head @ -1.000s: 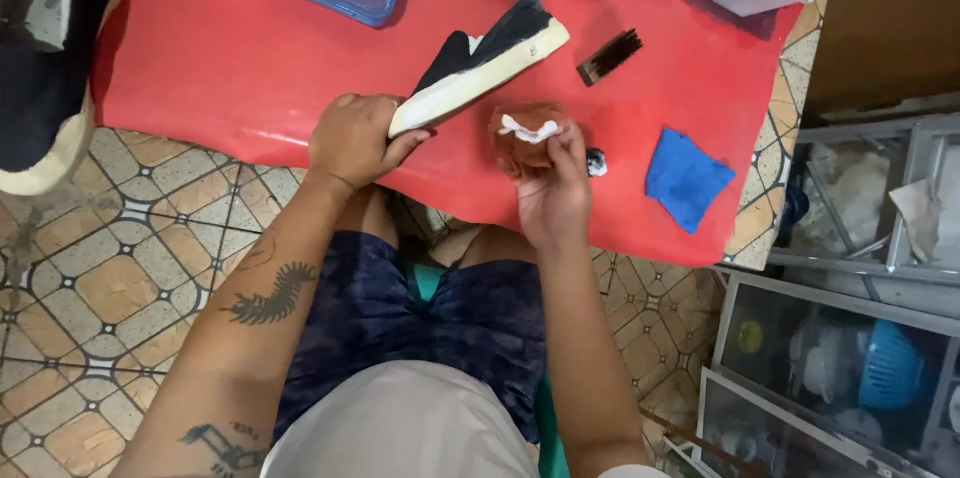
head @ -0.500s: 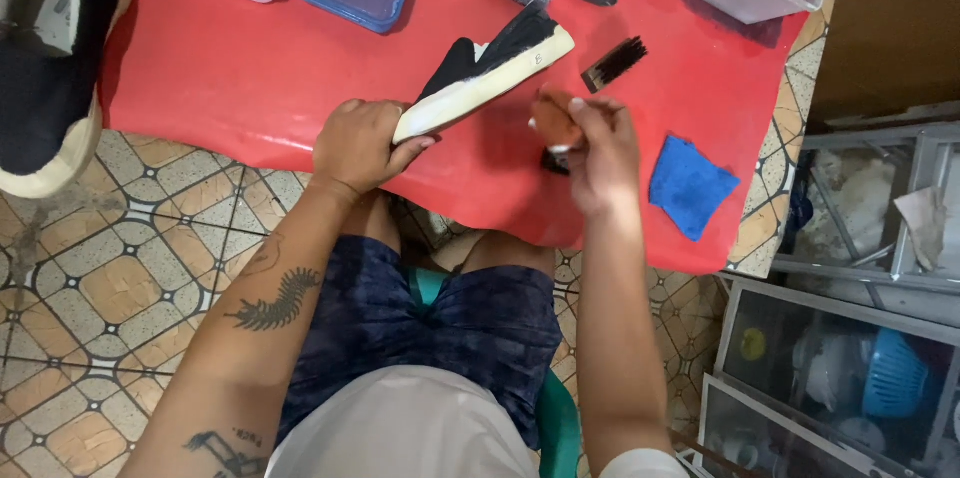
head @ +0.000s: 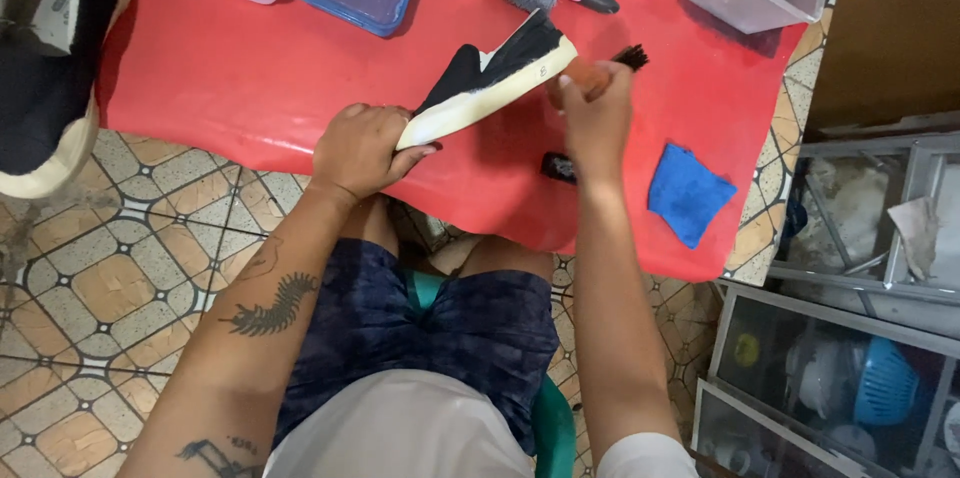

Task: The person cleans a black and white slip-on shoe using a brush and a cloth. They scrub the white sole and black upper with the brush, then wipe the shoe with a cloth. The person repeats the scrubbing and wiping process on different parts of the shoe.

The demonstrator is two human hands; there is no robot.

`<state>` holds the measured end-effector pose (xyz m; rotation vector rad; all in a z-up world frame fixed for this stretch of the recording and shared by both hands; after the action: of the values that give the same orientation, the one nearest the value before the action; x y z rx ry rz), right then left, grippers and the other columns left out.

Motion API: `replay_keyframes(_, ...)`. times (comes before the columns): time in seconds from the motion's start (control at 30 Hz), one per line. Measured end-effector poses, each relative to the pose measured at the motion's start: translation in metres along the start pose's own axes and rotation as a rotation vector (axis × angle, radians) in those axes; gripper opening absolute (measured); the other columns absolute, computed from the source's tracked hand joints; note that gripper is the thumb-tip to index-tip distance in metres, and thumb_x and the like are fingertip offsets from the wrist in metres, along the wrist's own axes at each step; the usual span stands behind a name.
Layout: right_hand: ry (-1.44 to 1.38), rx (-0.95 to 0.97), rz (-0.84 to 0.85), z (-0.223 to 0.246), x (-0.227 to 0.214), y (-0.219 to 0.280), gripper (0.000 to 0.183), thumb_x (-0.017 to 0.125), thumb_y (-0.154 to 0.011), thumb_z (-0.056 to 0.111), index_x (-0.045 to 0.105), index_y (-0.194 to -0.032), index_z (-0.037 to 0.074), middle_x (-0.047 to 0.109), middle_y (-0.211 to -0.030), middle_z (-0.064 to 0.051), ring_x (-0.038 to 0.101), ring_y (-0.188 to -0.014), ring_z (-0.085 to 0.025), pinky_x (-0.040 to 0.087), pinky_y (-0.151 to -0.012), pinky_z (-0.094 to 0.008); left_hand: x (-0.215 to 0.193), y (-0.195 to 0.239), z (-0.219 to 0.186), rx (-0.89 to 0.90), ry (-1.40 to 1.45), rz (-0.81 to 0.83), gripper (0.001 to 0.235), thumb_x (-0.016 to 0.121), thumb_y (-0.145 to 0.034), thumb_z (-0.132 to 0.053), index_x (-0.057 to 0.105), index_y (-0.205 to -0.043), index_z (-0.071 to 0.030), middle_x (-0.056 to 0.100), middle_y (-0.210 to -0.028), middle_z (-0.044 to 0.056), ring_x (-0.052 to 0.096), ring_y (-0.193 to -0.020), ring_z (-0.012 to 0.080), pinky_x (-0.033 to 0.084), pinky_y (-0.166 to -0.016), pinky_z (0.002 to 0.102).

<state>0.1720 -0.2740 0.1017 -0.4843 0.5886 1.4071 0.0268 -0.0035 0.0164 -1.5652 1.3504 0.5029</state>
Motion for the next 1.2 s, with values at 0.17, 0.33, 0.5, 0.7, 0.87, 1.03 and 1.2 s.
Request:
replay_keyframes(0.17,0.056,-0.108,0.135,0.036,0.018,0.049,0.038,0.070,-0.095,0.018,0.052,-0.127,0.008,0.069,-0.111,-0.015,0.071,-0.109,-0.035,0.061,-0.088,-0.046,0.005,0.002,0.004,0.028,0.001,-0.043,0.053,0.054,-0.104,-0.062,0.062,-0.114,-0.010,0.066,-0.091,0.006,0.071,-0.089,0.0240,0.052,-0.086,0.041)
replay_keyframes(0.33,0.089,-0.158,0.386,0.063,0.030,0.106,0.030,0.057,-0.096,0.018,0.055,-0.123,0.009,0.070,-0.109,-0.018,0.071,-0.106,-0.040,0.059,-0.087,-0.049,0.003,0.001,0.003,0.041,0.028,-0.045,0.053,0.057,-0.103,-0.060,0.063,-0.114,-0.008,0.066,-0.089,0.007,0.071,-0.087,0.0266,0.052,-0.084,0.042)
replay_keyframes(0.5,0.061,-0.259,0.449,0.067,0.008,0.123,0.044,0.074,-0.088,0.033,0.058,-0.126,0.019,0.076,-0.099,-0.008,0.076,-0.095,-0.028,0.063,-0.075,-0.040,0.005,0.005,0.005,0.014,0.003,-0.062,0.054,0.056,-0.103,-0.063,0.063,-0.116,-0.010,0.065,-0.088,0.005,0.071,-0.086,0.0234,0.053,-0.084,0.041)
replay_keyframes(0.7,0.033,-0.270,0.050,0.063,-0.035,0.052,0.034,0.089,-0.088,0.028,0.061,-0.094,0.010,0.061,-0.082,-0.012,0.067,-0.085,-0.025,0.055,-0.079,-0.041,-0.001,0.000,-0.001,0.038,-0.007,-0.059,0.053,0.059,-0.102,-0.061,0.063,-0.111,-0.009,0.065,-0.088,0.007,0.071,-0.086,0.0258,0.052,-0.085,0.042)
replay_keyframes(0.87,0.157,-0.301,-0.089,0.021,-0.042,-0.008,0.053,0.084,-0.088,0.020,0.062,-0.136,0.015,0.070,-0.112,-0.028,0.067,-0.110,-0.048,0.058,-0.088,-0.054,-0.003,-0.002,-0.002,0.023,0.000,-0.040,0.054,0.057,-0.102,-0.063,0.062,-0.111,-0.010,0.065,-0.088,0.007,0.071,-0.087,0.0254,0.052,-0.085,0.042)
replay_keyframes(1.03,0.173,-0.501,-0.015,0.012,-0.021,-0.027,0.044,0.078,-0.092,0.008,0.061,-0.132,0.009,0.064,-0.109,-0.029,0.066,-0.103,-0.052,0.059,-0.077,-0.058,0.004,0.001,0.003,0.030,-0.006,-0.049,0.054,0.056,-0.101,-0.064,0.062,-0.110,-0.011,0.064,-0.088,0.005,0.071,-0.086,0.0242,0.052,-0.082,0.042)
replay_keyframes(1.2,0.195,-0.663,0.171,0.040,-0.008,0.001,0.035,0.068,-0.096,0.003,0.059,-0.130,0.009,0.065,-0.117,-0.019,0.067,-0.105,-0.046,0.058,-0.076,-0.052,0.010,0.005,0.006,0.079,-0.019,-0.121,0.049,0.059,-0.102,-0.062,0.062,-0.109,-0.013,0.063,-0.090,0.003,0.070,-0.086,0.0211,0.052,-0.081,0.039)
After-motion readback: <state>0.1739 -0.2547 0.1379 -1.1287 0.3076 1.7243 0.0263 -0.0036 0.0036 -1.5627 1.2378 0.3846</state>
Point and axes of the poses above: each hand's wrist, its own y-axis away from the middle knuckle, its own x-axis out of the palm, z = x × y, the point moved 3 cm from there along -y, towards the middle knuckle
